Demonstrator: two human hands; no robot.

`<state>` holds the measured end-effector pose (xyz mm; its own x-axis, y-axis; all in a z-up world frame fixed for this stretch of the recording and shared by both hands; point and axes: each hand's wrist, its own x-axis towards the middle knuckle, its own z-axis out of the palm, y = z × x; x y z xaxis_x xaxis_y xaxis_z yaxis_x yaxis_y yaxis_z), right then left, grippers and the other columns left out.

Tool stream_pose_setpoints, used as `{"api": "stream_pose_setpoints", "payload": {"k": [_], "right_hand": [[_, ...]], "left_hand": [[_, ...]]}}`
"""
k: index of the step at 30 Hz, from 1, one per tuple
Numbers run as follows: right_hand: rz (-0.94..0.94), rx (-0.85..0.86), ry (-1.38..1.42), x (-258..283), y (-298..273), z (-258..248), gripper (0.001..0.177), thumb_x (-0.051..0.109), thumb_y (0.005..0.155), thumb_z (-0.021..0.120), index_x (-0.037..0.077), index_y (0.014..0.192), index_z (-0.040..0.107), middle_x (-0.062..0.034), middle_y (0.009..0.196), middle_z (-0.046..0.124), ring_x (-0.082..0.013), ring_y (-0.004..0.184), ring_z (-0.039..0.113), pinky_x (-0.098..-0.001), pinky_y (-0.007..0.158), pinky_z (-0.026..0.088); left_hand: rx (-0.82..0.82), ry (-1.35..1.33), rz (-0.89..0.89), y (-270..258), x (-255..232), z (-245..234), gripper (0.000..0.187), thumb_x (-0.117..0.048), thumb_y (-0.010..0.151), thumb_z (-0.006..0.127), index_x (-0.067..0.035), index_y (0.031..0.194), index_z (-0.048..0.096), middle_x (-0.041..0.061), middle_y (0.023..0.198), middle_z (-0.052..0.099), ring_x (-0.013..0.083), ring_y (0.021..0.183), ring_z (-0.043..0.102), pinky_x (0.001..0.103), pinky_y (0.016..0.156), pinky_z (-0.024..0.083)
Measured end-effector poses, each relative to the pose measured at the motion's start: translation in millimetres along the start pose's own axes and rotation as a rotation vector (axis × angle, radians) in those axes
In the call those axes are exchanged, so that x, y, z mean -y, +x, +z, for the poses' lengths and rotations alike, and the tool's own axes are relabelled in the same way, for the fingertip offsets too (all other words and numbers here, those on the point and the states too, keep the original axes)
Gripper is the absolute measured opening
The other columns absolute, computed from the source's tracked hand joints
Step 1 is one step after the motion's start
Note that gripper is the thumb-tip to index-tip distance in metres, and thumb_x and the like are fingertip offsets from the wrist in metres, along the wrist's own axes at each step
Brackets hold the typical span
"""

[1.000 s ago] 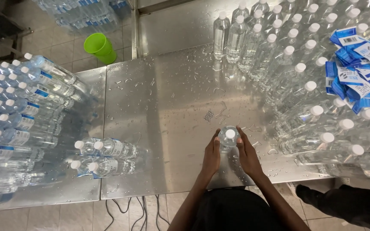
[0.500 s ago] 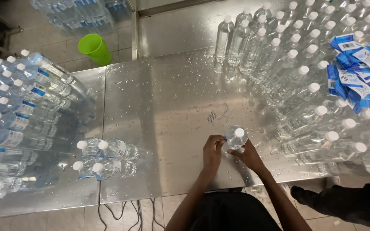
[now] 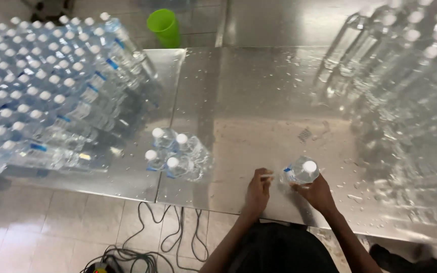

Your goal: Manually applying adhesive labels to plastic water bottles on a production table

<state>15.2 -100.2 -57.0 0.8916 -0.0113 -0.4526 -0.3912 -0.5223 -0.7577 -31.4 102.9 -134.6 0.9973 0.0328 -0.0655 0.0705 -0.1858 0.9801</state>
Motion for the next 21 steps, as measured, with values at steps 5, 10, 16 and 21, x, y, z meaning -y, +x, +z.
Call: {"api": "stream_pose_setpoints", "payload": {"k": [5,10,16,21], "right_hand": [[-0.121,0.046,-0.054,15.2,12.6,94.0,0.083,0.045,0.066,0.096,0.016,0.14,0.069,-0.0026,0.131,0.081,-0.0235,0.124,0.075,-0.0366,0.104,0.055],[-0.359,0.399,0.066,40.4,21.7,148.4,0.126,0.064,0.086,0.084,0.011,0.177,0.014,-0.0279,0.181,0.012,-0.0503,0.164,0.015,-0.0616,0.134,0.02],[-0.275,0.227,0.038,-34.1,9.2,90.9,0.091,0.034,0.094,0.077,0.01,0.17,0.033,-0.0296,0.177,0.021,-0.0575,0.149,0.046,-0.0649,0.119,0.05],[-0.197,-0.05,-0.016,-82.1,-2.5,-21.6,0.072,0.013,0.097,0.076,0.013,0.164,0.049,-0.0263,0.173,0.03,-0.0518,0.14,0.058,-0.0572,0.11,0.06]], "left_hand": [[-0.281,-0.082,-0.388,-46.9,55.6,-35.6,0.095,-0.007,0.087,0.073,-0.009,0.169,0.024,0.009,0.174,0.035,0.0249,0.132,0.068,0.037,0.103,0.063],[-0.732,-0.485,-0.546,-19.4,27.5,-70.4,0.13,-0.014,0.093,0.086,-0.025,0.175,-0.014,0.031,0.173,0.001,0.0446,0.149,0.051,0.057,0.124,0.05],[-1.101,-0.467,-0.478,37.4,149.1,-102.9,0.141,0.006,0.079,0.093,-0.016,0.173,-0.01,0.038,0.166,-0.002,0.0624,0.15,0.042,0.076,0.116,0.048],[-1.344,-0.849,-0.556,55.9,164.6,-133.4,0.119,-0.062,0.084,0.076,-0.02,0.167,0.001,0.024,0.165,0.016,0.0537,0.15,0.038,0.076,0.124,0.035]]}}
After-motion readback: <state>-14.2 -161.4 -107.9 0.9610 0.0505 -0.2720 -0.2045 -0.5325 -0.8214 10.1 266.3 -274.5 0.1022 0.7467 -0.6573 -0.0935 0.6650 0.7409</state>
